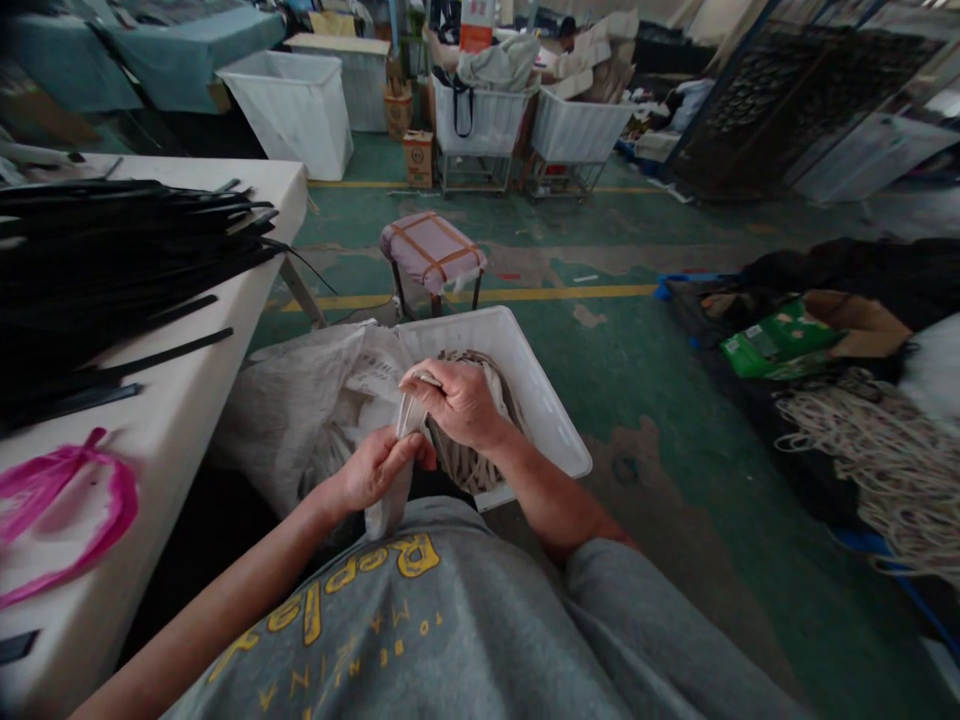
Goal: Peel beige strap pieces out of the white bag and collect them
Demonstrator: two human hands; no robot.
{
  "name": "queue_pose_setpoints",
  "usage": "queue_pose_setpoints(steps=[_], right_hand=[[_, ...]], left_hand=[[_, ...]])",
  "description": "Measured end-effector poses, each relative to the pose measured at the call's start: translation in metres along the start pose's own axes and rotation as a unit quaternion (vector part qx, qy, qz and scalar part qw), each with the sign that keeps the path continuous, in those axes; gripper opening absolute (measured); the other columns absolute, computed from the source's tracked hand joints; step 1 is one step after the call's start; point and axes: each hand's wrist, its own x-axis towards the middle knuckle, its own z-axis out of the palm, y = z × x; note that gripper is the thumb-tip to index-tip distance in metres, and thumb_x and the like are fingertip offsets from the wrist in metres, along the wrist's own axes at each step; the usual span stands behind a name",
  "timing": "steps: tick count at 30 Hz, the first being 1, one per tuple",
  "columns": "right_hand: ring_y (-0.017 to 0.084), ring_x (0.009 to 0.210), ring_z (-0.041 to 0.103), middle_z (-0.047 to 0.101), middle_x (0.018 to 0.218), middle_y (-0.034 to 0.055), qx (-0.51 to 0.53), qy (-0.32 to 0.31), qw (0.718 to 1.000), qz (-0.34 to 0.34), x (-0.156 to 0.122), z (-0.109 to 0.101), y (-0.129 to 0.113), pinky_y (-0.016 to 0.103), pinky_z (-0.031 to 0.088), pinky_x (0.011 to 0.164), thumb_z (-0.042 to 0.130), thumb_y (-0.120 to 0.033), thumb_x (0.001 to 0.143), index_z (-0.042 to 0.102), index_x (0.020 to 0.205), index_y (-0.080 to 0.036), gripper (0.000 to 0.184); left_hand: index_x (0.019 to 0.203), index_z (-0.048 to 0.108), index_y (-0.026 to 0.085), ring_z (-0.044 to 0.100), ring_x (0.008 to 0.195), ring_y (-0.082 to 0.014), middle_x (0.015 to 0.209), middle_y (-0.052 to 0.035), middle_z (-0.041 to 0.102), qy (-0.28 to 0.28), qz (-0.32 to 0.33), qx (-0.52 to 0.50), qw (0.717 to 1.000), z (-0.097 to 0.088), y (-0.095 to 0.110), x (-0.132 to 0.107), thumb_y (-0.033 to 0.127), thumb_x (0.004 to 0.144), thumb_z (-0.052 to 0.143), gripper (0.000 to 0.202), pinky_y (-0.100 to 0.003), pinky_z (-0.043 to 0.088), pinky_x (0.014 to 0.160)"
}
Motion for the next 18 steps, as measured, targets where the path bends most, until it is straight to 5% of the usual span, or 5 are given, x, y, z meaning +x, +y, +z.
queue_pose_setpoints(steps=[12,18], right_hand=[[0.017,0.066,0.062,0.068,0.072,0.0044,-0.167,0.011,0.982,0.085,-0.004,-0.046,-0.004,0.028,0.050,0.069,0.038,-0.072,0.095,0.071,0.081,-0.022,0.061],[0.012,0.045,0.055,0.060,0.059,-0.0012,-0.126,0.037,0.981,0.142,-0.008,-0.069,0.041,0.024,0.043,0.050,0.044,-0.074,0.091,0.070,0.086,-0.019,0.061]], left_hand=[[0.071,0.063,0.024,0.056,0.062,-0.0199,0.067,-0.0033,0.062,0.041,-0.016,0.045,0.998,0.030,-0.041,0.004,0.040,0.091,0.048,0.029,-0.032,0.045,0.066],[0.105,0.070,0.024,0.066,0.093,-0.0267,0.099,-0.0068,0.072,0.137,-0.055,0.023,0.989,0.003,-0.059,-0.006,0.048,0.084,0.063,0.032,-0.037,0.052,0.086]])
